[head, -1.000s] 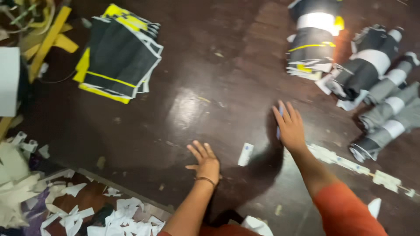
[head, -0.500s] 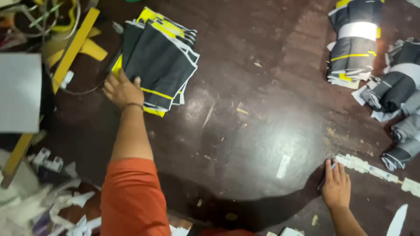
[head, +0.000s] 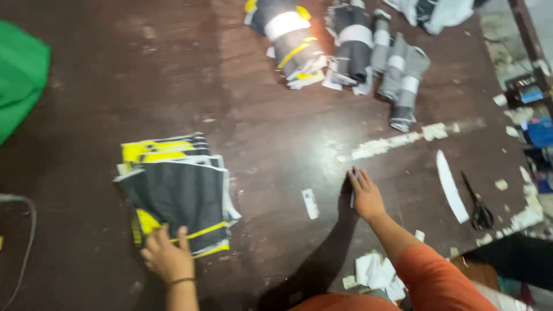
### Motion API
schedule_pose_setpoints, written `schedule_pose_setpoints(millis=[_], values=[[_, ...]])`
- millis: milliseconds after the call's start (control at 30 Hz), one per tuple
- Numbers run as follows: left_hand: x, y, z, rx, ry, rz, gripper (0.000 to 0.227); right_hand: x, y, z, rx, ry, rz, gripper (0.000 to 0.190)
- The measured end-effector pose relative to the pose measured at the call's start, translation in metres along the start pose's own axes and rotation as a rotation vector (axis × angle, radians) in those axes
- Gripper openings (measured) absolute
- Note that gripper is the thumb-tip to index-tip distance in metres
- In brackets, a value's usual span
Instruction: The person folds various pieces of clothing, including dark grey and yellow patterned garments, on a wooden table. They use a white paper strip to wrap and secure the folded stacks, occasionally using a pen to mark the items.
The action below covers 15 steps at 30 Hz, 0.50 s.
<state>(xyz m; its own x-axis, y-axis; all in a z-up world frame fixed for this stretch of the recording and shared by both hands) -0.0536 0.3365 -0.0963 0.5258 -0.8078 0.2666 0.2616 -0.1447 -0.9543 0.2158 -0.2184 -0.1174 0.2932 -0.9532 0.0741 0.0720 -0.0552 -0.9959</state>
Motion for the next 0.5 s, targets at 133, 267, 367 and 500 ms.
schedule_pose_setpoints(millis=[133, 267, 367, 500], values=[[0.122, 0.028, -0.053, -0.233, 0.004, -0.040, 0.049, 0.028, 0.002, -0.018, -0.240, 0.126, -0.141, 0.071], [0.235, 0.043, -0.099, -0.287, 0.056, -0.144, 0.054, 0.095, 0.022, -0.052, -0.206, 0.141, -0.298, 0.071], [0.300, 0.066, -0.132, -0.382, 0.086, -0.169, 0.057, 0.134, 0.022, -0.061, -0.209, 0.131, -0.379, 0.075], [0.364, 0.088, -0.153, -0.448, 0.067, -0.298, 0.058, 0.170, 0.013, -0.052, -0.050, 0.040, -0.352, 0.072]])
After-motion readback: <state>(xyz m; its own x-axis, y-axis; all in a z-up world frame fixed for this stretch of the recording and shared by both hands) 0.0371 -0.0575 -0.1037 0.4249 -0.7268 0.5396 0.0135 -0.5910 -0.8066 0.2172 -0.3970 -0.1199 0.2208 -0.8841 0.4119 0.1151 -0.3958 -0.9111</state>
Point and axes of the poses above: each hand's wrist, its own z-axis towards the middle knuckle, its own y-axis out of the palm, x = y × z, the point moved 8 cm from there along z, towards the middle knuckle, and after that the axes turned 15 degrees about y, right-handed, at the moved point
